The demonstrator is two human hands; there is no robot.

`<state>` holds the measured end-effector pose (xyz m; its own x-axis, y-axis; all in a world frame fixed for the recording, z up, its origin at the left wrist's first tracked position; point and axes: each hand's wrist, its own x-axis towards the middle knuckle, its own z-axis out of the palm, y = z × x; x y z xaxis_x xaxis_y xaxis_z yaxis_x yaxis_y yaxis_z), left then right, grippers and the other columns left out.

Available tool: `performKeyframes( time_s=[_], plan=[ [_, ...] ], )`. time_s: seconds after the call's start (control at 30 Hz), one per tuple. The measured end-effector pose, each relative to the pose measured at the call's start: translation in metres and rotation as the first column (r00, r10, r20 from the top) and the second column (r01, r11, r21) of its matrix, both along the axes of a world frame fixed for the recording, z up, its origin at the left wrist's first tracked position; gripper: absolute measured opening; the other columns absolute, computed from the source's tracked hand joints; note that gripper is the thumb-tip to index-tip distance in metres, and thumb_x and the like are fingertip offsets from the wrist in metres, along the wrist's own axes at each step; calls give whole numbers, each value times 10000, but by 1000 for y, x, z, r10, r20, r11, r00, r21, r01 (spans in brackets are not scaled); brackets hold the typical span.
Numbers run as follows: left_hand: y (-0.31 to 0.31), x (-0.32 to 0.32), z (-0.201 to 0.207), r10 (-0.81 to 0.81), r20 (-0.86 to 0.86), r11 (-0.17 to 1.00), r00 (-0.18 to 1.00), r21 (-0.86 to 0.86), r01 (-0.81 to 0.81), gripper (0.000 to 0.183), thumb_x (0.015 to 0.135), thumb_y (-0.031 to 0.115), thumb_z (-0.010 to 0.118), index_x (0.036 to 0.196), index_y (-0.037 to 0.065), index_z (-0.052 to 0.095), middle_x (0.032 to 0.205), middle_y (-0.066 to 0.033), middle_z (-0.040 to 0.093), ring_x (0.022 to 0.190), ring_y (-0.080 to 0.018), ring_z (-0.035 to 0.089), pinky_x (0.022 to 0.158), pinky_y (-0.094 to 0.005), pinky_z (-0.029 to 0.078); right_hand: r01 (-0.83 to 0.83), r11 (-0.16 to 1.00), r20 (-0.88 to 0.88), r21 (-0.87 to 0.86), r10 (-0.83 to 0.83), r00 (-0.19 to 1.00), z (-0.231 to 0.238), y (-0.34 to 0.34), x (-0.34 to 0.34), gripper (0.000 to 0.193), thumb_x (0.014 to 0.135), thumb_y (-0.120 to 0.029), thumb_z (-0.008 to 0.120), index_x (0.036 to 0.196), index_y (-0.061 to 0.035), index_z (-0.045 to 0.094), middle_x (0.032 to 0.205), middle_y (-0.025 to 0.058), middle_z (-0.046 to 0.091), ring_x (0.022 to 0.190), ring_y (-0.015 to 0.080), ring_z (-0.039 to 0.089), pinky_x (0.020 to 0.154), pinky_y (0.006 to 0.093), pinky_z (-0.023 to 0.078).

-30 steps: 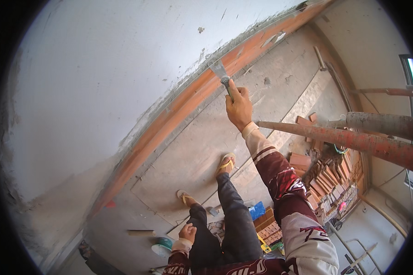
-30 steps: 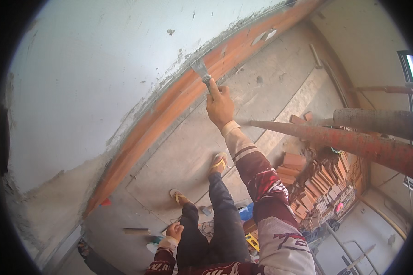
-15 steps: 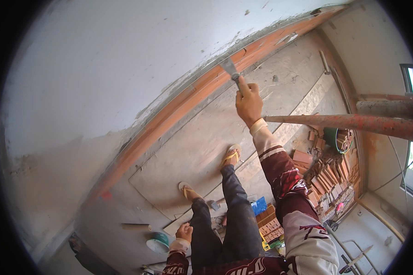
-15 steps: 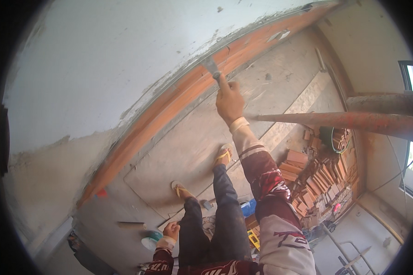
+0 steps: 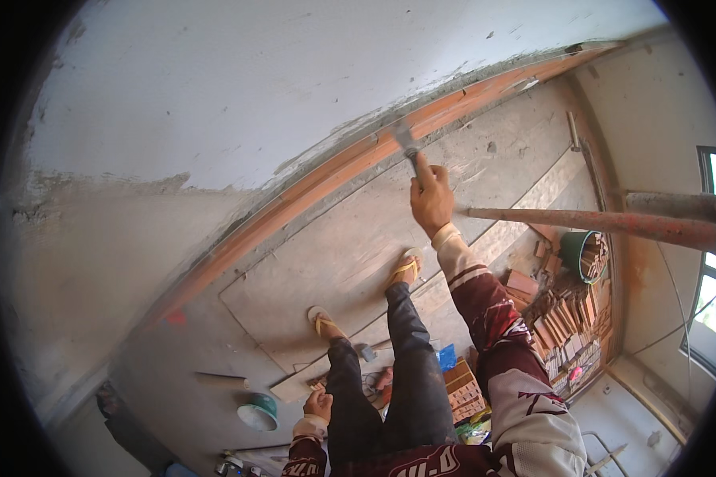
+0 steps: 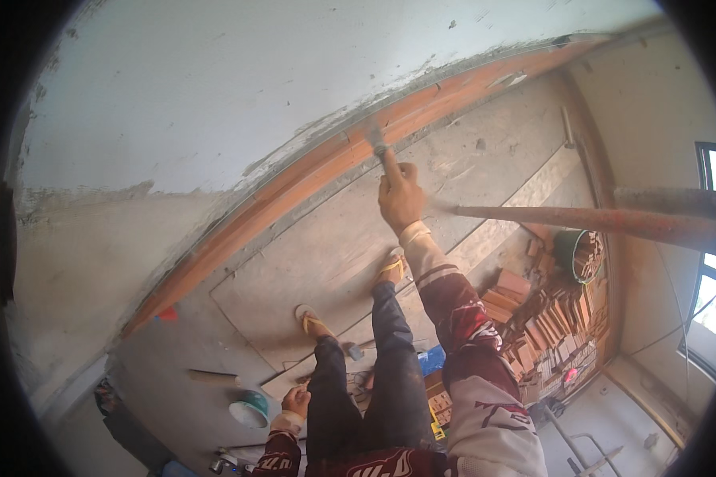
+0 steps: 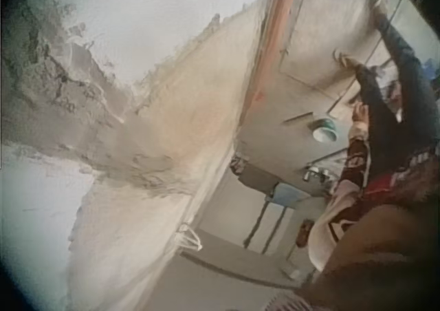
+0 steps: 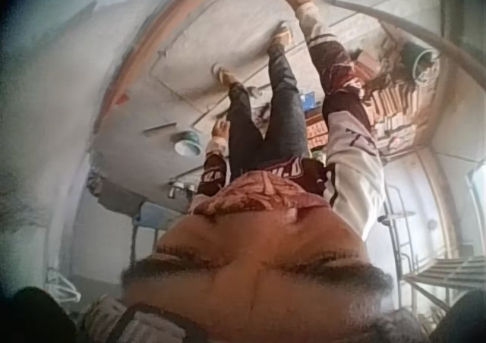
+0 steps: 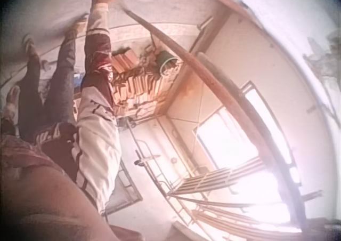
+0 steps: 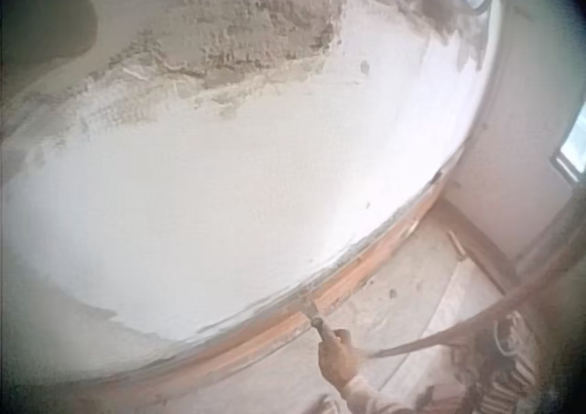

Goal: The person cuts bricks using a circular saw while sitting on the floor, then stands to carry the cut pieces and place them on a wall. They use a trowel to apply mortar to the wall and continue laying bricks in a row.

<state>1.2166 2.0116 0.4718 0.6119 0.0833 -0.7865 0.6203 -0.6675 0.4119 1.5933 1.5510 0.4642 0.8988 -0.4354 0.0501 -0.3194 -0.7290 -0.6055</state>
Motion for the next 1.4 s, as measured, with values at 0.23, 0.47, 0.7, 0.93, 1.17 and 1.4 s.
performKeyframes(
  time_s=[0.23,0.47,0.7,0.93,1.17,1.4],
  plan=[
    [-4,7,8,12,-22,999,1000,32,-12,343,829,250,674,1081,24,616,976,-144,685,881,-250,680,797,-345,533,65,997,6,36,-65,998,-7,22,0,522,828,-123,593,1338,-147,488,1026,189,553,892,351,581,790,419,480],
    [7,11,21,68,-45,997,997,40,-67,315,814,233,677,1052,32,628,979,-145,681,903,-245,667,796,-346,526,143,988,109,64,-149,983,-18,36,2,513,844,-107,567,1347,-134,470,1061,195,530,911,351,572,793,407,480],
    [14,9,17,69,-32,997,997,32,-68,302,819,214,672,1042,15,628,955,-145,682,897,-238,668,784,-340,527,174,977,133,123,-190,973,-20,52,-2,489,842,-112,582,1323,-117,492,1067,196,537,897,347,581,786,411,481],
    [12,24,-16,58,53,993,997,-107,-52,320,834,210,662,1081,14,607,970,-148,672,925,-254,662,784,-340,531,243,933,214,266,-303,929,-31,79,-38,484,858,-160,565,1289,13,431,1028,166,572,887,291,578,836,375,435],
    [-117,227,-4,-229,115,958,967,-149,245,294,833,163,629,1064,-15,590,955,-185,639,906,-329,633,807,-379,498,533,134,-317,835,-674,667,-73,52,-84,341,838,-159,601,1126,-13,491,981,92,581,918,181,551,756,292,429],
    [-250,399,3,-642,552,732,532,233,641,372,799,124,643,1136,15,528,1079,-177,521,975,-363,554,783,-437,463,289,111,-87,951,-798,596,-87,-2,-56,429,838,-33,631,1197,59,415,1038,107,562,926,198,594,759,313,506]
  ],
)
